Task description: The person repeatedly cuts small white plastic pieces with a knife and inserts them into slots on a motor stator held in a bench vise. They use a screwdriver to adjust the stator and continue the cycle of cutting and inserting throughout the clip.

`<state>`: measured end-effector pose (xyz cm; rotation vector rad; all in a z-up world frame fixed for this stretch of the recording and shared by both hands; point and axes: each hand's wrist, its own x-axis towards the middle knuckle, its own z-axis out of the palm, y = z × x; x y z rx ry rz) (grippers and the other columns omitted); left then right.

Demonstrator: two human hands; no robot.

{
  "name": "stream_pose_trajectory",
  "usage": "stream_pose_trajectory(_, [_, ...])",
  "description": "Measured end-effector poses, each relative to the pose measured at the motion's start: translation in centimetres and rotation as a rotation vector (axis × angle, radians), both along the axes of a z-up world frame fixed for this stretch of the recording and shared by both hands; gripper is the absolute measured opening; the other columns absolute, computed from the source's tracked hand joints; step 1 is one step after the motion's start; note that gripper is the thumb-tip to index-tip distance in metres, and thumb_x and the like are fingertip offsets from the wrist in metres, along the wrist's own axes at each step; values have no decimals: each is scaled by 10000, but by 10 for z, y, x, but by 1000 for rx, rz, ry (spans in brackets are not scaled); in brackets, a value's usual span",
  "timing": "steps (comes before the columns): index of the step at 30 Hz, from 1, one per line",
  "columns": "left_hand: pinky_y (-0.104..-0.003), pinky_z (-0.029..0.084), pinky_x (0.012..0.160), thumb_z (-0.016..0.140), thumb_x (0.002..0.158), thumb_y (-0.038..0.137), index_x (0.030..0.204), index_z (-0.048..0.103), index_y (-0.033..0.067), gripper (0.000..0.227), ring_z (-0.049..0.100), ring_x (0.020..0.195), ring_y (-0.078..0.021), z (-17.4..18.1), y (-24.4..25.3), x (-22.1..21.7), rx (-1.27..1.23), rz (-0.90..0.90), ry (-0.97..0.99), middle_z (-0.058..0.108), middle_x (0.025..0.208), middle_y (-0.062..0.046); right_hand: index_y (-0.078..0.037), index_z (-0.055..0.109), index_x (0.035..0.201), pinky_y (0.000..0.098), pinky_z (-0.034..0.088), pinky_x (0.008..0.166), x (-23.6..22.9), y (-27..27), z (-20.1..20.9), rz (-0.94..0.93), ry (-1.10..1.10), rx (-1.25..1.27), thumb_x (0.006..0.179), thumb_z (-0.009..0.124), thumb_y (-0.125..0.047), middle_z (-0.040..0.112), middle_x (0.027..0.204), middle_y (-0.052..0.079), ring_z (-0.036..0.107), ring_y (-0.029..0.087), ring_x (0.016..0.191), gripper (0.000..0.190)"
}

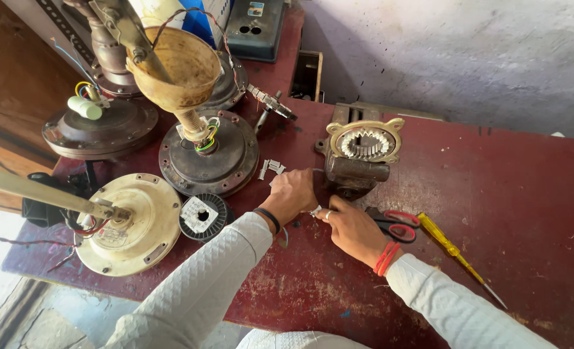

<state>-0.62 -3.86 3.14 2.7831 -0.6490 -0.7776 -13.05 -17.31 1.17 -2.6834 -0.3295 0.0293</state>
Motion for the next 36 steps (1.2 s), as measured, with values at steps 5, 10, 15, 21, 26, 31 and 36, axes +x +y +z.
stream_pose_trajectory(5, [-411,597,814,912,686,401,1162,687,114,599,749,1018,-292,2,1,-3,-22,-7,-19,760,1075,-116,-94,766,1050,481,520,738,8,4,-2,0,-57,-72,743,617,22,570,931,134,640,344,812,361])
stream_pose_trajectory(10, [-417,601,812,854,735,302,1194,630,68,561,746,1000,-300,-11,-1,-1,-29,2,-65,753,1064,-133,-88,772,1007,487,513,724,5,7,0,-25,-34,-76,733,633,3,606,951,113,652,348,760,320])
stream_pose_trajectory(15, [-433,590,808,783,735,168,1195,622,74,496,725,1013,-335,-25,1,1,-91,12,-94,745,1061,-152,-78,771,997,483,525,706,-8,10,3,-67,-15,-19,748,642,-2,607,919,107,662,354,732,290])
stream_pose_trajectory(21, [-433,559,859,779,730,141,1033,686,102,320,693,1000,-320,-30,25,-13,-296,-51,-157,698,1033,-124,-53,762,1042,476,544,649,-24,10,11,-223,-73,95,827,643,-21,652,1072,160,686,365,707,248])
stream_pose_trajectory(26, [-433,516,933,752,747,84,1099,754,109,354,641,1049,-326,-36,45,-42,-630,-51,-320,665,1089,-138,-37,685,1021,474,551,675,-26,14,12,-356,-84,109,916,648,-93,698,923,148,699,370,739,125])
stream_pose_trajectory(31, [-419,499,973,726,783,79,1092,818,143,329,596,1093,-324,-35,56,-53,-694,-162,-406,642,1160,-147,-65,691,940,490,542,657,-21,31,7,-401,-161,0,891,669,-132,709,873,130,694,384,755,86])
stream_pose_trajectory(36, [-425,497,964,759,798,149,1071,801,106,280,597,1089,-324,-29,57,-56,-685,-133,-377,640,1126,-146,-60,698,941,473,546,693,-16,35,5,-444,-65,-73,910,648,-124,692,891,123,695,352,804,87])
